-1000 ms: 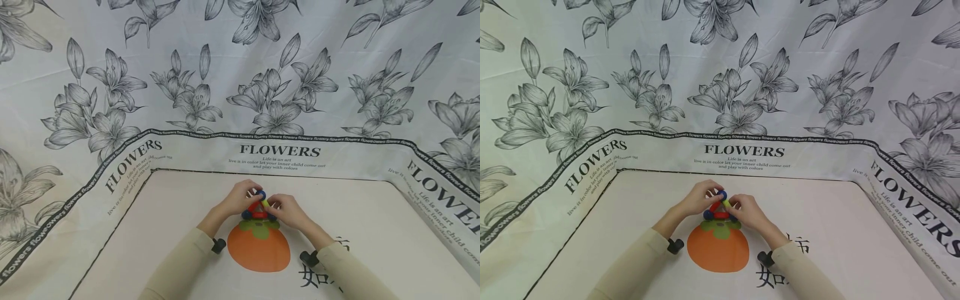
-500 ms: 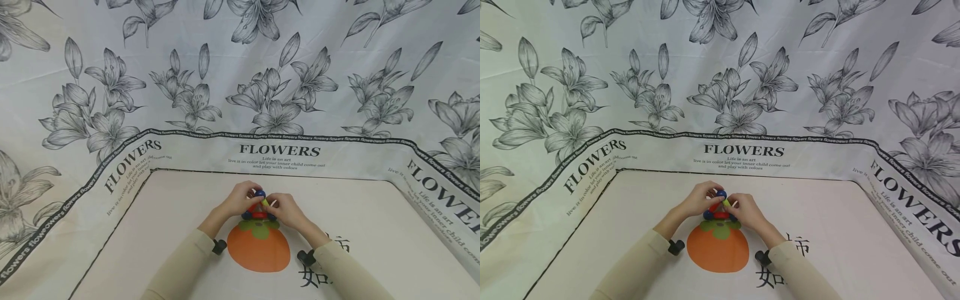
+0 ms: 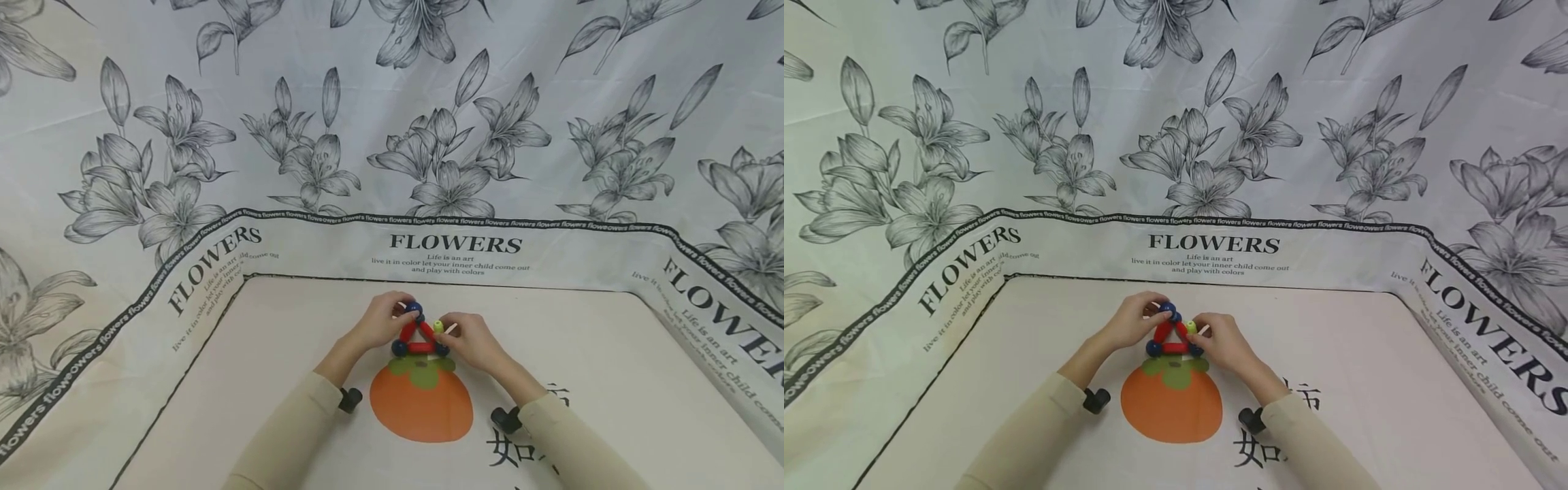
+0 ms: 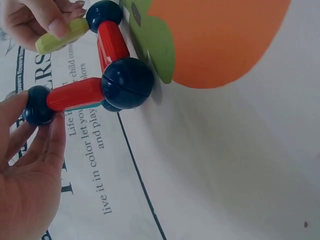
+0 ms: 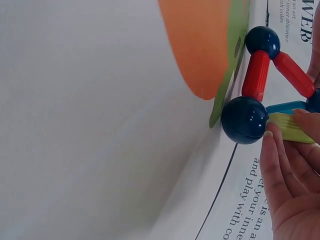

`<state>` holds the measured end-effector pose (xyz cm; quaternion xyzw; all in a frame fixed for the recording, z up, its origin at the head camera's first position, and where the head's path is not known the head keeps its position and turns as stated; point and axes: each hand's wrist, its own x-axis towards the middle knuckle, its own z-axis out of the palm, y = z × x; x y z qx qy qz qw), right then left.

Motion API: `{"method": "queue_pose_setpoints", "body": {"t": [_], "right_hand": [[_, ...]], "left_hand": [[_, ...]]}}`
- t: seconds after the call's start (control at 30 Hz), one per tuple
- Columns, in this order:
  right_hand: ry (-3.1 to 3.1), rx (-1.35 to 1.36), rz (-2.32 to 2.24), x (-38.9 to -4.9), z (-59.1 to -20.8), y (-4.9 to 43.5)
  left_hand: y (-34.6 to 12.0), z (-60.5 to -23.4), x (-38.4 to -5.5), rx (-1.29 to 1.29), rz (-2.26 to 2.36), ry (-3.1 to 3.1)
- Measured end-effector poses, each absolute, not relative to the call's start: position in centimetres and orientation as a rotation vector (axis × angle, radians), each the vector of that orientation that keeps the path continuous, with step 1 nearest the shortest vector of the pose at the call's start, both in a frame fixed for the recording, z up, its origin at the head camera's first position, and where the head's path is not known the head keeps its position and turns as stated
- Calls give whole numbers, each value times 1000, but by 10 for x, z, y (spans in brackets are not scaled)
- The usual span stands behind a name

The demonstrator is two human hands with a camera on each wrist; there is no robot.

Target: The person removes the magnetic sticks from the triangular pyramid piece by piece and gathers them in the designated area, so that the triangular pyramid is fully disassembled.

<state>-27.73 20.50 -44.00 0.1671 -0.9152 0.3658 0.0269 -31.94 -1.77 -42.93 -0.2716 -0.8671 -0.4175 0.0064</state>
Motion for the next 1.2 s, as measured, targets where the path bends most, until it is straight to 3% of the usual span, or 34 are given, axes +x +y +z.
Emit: {"method": "queue_pose_setpoints", "body": {"t": [0.7, 1.2], "right_hand": [[-2897, 603, 948, -276, -434, 236], [-3033, 570, 1067, -281, -431, 254]], "left_hand": [[-52, -431, -324, -760, -1250, -2768], [-86, -449, -316, -662, -1255, -2898]]}}
